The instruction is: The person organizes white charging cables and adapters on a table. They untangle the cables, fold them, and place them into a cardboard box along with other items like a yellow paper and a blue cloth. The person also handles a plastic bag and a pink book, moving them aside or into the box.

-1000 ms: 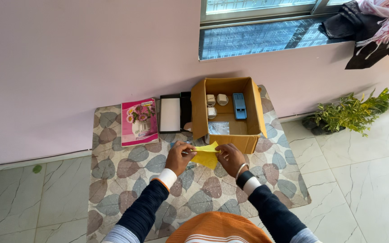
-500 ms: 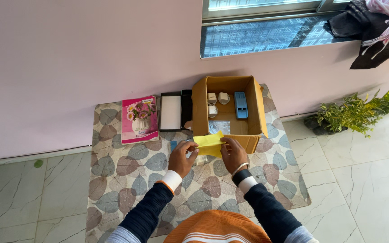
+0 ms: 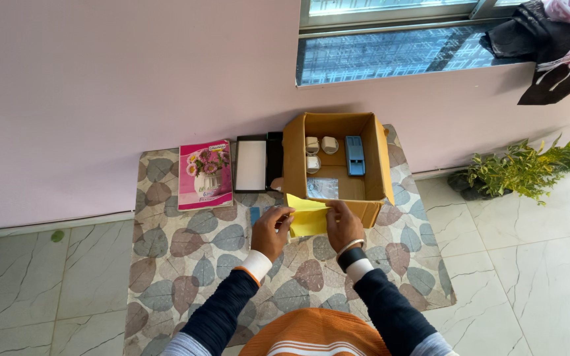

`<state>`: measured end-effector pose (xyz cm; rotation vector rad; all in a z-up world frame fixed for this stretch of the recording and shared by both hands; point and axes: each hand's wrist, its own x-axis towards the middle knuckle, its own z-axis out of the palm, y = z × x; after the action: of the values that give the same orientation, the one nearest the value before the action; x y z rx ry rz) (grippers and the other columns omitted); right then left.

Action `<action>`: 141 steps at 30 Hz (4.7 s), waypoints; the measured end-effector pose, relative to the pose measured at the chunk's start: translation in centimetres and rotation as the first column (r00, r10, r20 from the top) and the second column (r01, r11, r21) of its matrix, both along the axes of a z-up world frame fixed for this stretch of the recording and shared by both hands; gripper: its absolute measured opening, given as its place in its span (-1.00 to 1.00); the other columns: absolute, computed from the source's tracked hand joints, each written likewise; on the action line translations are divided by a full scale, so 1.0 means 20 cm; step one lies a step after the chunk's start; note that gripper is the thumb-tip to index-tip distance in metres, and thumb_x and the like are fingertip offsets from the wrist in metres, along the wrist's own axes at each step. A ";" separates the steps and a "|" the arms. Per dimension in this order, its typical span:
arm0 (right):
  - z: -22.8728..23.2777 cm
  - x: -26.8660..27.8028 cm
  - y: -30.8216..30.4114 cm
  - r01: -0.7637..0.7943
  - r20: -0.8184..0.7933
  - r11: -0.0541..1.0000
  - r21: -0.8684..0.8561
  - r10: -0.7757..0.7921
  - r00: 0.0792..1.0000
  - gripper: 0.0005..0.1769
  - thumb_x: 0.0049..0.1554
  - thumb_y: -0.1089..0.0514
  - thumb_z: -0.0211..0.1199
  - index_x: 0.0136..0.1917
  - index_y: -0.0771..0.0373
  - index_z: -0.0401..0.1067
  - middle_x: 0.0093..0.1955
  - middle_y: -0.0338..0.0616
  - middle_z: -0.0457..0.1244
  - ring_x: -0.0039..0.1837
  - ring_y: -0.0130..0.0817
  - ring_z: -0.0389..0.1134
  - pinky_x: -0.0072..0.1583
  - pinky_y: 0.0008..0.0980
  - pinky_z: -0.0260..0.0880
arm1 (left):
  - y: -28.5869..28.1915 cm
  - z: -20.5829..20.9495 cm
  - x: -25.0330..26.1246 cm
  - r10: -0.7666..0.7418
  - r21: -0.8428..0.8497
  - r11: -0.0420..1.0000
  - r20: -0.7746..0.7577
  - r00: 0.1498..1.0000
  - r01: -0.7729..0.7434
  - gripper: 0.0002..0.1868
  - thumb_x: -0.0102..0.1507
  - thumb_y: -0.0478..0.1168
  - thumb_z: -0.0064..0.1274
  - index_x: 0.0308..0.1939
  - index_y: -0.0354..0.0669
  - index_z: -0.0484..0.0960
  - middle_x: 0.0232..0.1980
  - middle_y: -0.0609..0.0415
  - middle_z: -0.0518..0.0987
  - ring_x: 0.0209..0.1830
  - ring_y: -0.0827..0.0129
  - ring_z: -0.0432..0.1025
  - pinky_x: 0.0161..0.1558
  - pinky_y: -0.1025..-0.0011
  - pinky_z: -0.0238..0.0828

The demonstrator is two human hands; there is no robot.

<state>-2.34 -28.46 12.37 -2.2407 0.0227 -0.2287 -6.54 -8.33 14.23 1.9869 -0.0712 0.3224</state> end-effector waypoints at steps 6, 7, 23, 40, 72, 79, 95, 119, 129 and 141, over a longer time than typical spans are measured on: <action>-0.18 0.05 0.01 0.161 -0.020 0.937 0.309 -0.163 0.986 -0.84 0.19 0.19 0.21 0.01 0.26 0.53 -0.11 -0.09 0.44 -0.10 -0.31 0.50 -0.03 -0.36 0.46 | -0.05 0.02 0.00 -0.005 0.074 0.997 0.046 0.999 0.001 -0.86 0.32 -0.30 0.12 -0.05 -0.16 0.66 -0.07 0.04 0.67 -0.24 0.25 0.63 -0.23 0.39 0.59; -0.21 0.05 0.00 0.169 -0.001 0.930 0.328 -0.179 0.984 -0.84 0.20 0.20 0.20 0.00 0.27 0.53 -0.11 -0.09 0.44 -0.08 -0.32 0.50 -0.01 -0.36 0.47 | -0.06 0.02 0.00 -0.011 0.088 0.996 0.075 0.997 0.004 -0.86 0.32 -0.30 0.12 -0.05 -0.16 0.66 -0.06 0.04 0.68 -0.21 0.23 0.62 -0.22 0.39 0.59; -0.21 0.09 -0.10 0.073 -0.224 0.763 0.642 0.096 0.970 -0.68 0.17 0.16 0.36 0.14 0.37 0.46 0.02 -0.09 0.44 0.03 -0.39 0.47 0.02 -0.45 0.48 | -0.02 -0.03 0.00 0.025 -0.013 1.000 0.011 1.000 -0.025 -0.82 0.29 -0.31 0.15 -0.03 -0.18 0.66 -0.14 -0.02 0.69 -0.24 0.26 0.64 -0.19 0.39 0.60; -0.28 0.13 -0.15 -0.142 -0.077 0.697 0.703 0.274 0.959 -0.71 0.22 0.27 0.25 0.21 0.34 0.38 0.07 -0.14 0.38 0.04 -0.40 0.38 0.03 -0.45 0.42 | -0.01 -0.18 0.09 0.027 -0.345 0.933 -0.222 0.975 -0.104 -0.77 0.25 -0.43 0.11 -0.02 -0.19 0.66 -0.12 0.04 0.72 -0.17 0.39 0.64 -0.10 0.44 0.58; 0.21 0.40 -0.23 -0.494 0.015 0.863 0.108 0.495 0.869 -0.61 0.09 0.16 0.41 0.17 0.28 0.46 0.00 -0.03 0.44 0.08 -0.22 0.51 0.11 -0.30 0.51 | -0.09 0.14 0.52 -0.354 -0.160 0.933 -0.233 0.906 0.323 -0.35 0.17 -0.30 0.25 0.33 -0.02 0.42 0.08 -0.02 0.64 0.02 0.31 0.60 0.10 0.43 0.55; 0.11 0.57 -0.37 -0.403 -0.076 0.839 0.367 0.458 0.885 -0.76 0.22 0.23 0.26 0.15 0.31 0.38 0.04 -0.10 0.42 0.11 -0.41 0.49 0.14 -0.43 0.54 | -0.08 -0.03 0.80 -0.343 -0.457 0.865 -0.241 0.908 0.205 -0.53 0.17 -0.37 0.32 0.13 -0.25 0.52 -0.07 -0.01 0.65 -0.09 0.31 0.58 -0.02 0.31 0.63; -0.26 0.90 -0.40 -0.410 -0.385 0.899 0.155 0.437 0.813 -0.86 0.05 0.25 0.43 -0.10 0.31 0.56 -0.17 -0.14 0.47 -0.12 -0.41 0.51 -0.01 -0.44 0.56 | -0.37 -0.06 1.24 -0.276 0.727 0.515 -0.362 0.891 0.455 -0.77 0.24 -0.27 0.08 -0.06 0.05 0.72 0.03 0.03 0.65 0.11 0.05 0.51 0.12 0.06 0.39; -0.53 1.07 -0.16 -0.903 -0.711 0.240 -0.358 0.557 0.429 -0.40 0.07 0.08 0.40 0.39 -0.12 0.43 0.49 0.00 0.13 0.49 0.00 0.17 0.45 -0.16 0.24 | -0.51 -0.71 1.18 0.033 0.449 -0.385 -0.867 0.498 0.806 -0.54 0.46 -0.05 -0.25 0.39 0.07 0.54 0.43 0.01 0.48 0.43 0.05 0.31 0.39 -0.23 -0.19; -0.29 1.01 -0.15 -0.966 -0.872 -0.039 -0.256 0.441 0.213 -0.45 0.22 -0.15 0.22 0.46 -0.48 0.27 0.71 -0.21 -0.31 0.65 0.03 -0.15 0.53 0.16 0.03 | -0.51 -0.61 1.20 0.045 0.396 -0.435 -0.888 0.459 0.809 -0.54 0.44 0.03 -0.17 0.40 0.15 0.51 0.45 0.05 0.46 0.49 0.00 0.26 0.39 -0.28 -0.21; -0.45 1.03 -0.18 -0.964 -0.772 0.150 -0.221 0.577 0.267 -0.47 0.13 0.13 0.27 0.37 -0.16 0.43 0.67 -0.15 -0.17 0.53 0.02 0.06 0.48 -0.12 0.15 | -0.53 -0.62 1.21 -0.011 0.561 -0.217 -0.819 0.573 0.799 -0.52 0.42 0.05 -0.12 0.33 -0.02 0.58 0.38 -0.10 0.50 0.41 -0.07 0.31 0.35 0.04 0.02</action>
<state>18.28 -31.97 3.31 -2.5362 -1.2313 1.2532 17.63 -18.90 1.89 3.1649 -0.9581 -1.3870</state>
